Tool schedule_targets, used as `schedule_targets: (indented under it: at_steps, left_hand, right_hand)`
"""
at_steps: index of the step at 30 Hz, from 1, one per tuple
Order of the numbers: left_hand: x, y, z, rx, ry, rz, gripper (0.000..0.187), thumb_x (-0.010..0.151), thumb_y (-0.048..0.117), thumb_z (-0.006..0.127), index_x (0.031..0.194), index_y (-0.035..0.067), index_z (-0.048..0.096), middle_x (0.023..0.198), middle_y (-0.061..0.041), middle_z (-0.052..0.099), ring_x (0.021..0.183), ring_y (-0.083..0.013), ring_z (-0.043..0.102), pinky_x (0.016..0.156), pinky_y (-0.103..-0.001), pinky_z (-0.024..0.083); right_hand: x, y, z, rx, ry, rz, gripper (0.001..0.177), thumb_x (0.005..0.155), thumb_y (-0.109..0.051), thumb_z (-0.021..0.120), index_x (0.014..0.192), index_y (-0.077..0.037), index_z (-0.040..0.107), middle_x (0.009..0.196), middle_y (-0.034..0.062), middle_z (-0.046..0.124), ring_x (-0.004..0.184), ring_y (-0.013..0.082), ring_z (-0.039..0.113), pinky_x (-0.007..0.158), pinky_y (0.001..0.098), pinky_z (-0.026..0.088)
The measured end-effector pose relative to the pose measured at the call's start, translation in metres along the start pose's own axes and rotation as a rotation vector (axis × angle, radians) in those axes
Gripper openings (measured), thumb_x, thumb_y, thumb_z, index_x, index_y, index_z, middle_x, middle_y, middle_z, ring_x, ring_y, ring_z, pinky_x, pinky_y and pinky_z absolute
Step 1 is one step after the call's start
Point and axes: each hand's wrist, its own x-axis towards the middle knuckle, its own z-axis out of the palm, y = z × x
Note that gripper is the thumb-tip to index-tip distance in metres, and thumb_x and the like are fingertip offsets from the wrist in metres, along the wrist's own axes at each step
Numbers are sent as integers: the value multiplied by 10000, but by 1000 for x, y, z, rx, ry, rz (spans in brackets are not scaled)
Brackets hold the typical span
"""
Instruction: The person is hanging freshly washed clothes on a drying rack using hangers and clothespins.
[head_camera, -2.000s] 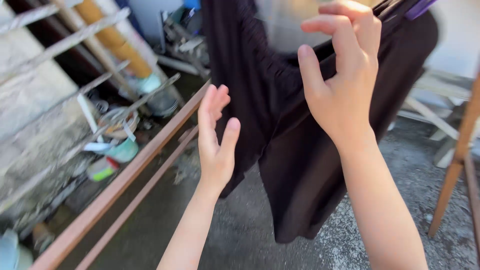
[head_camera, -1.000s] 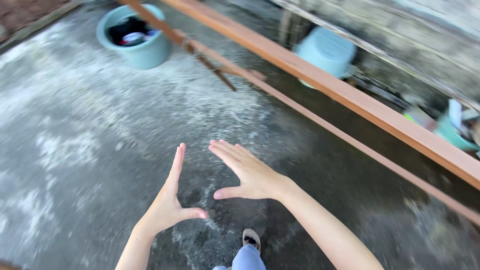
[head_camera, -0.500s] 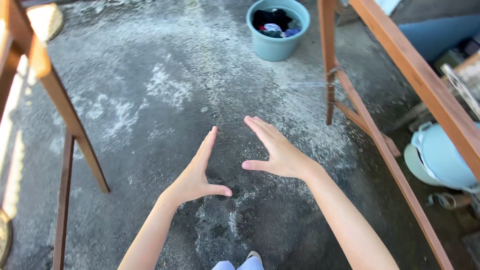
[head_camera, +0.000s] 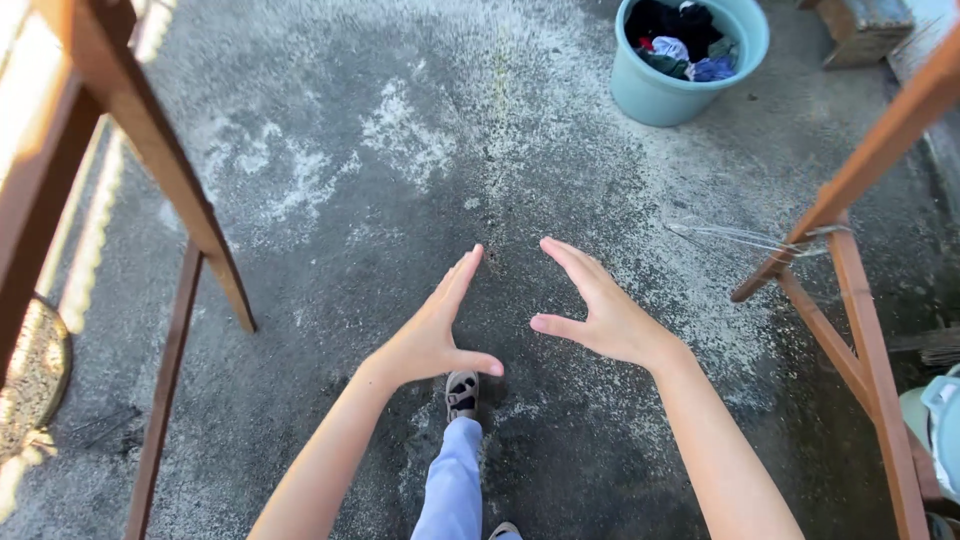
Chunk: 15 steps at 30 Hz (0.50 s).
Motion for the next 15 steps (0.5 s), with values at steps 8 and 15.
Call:
schedule_targets:
  at_steps: [8,15]
  left_hand:
    - [157,-69,-74,-10,60,158,1427,617,496,950,1663,51,87,1749,-194,139,1631,-361,111,1309,-495,151]
    - [257,-105,-132,-47,91,142,1404,604,503,960,1669,88,143,1760,-179,136,1640,-357,105,1318,-506,144]
  right_hand:
    - [157,52,-54,103,68,-12,1016,802,-599,729,1592,-122,305,1661,152,296,1551,324,261,1207,485,293]
    - [263,90,-95,138,110,96,1025,793,-640,712,1593,-130,325,1676,148,295,1572,321,248,1224,501,266]
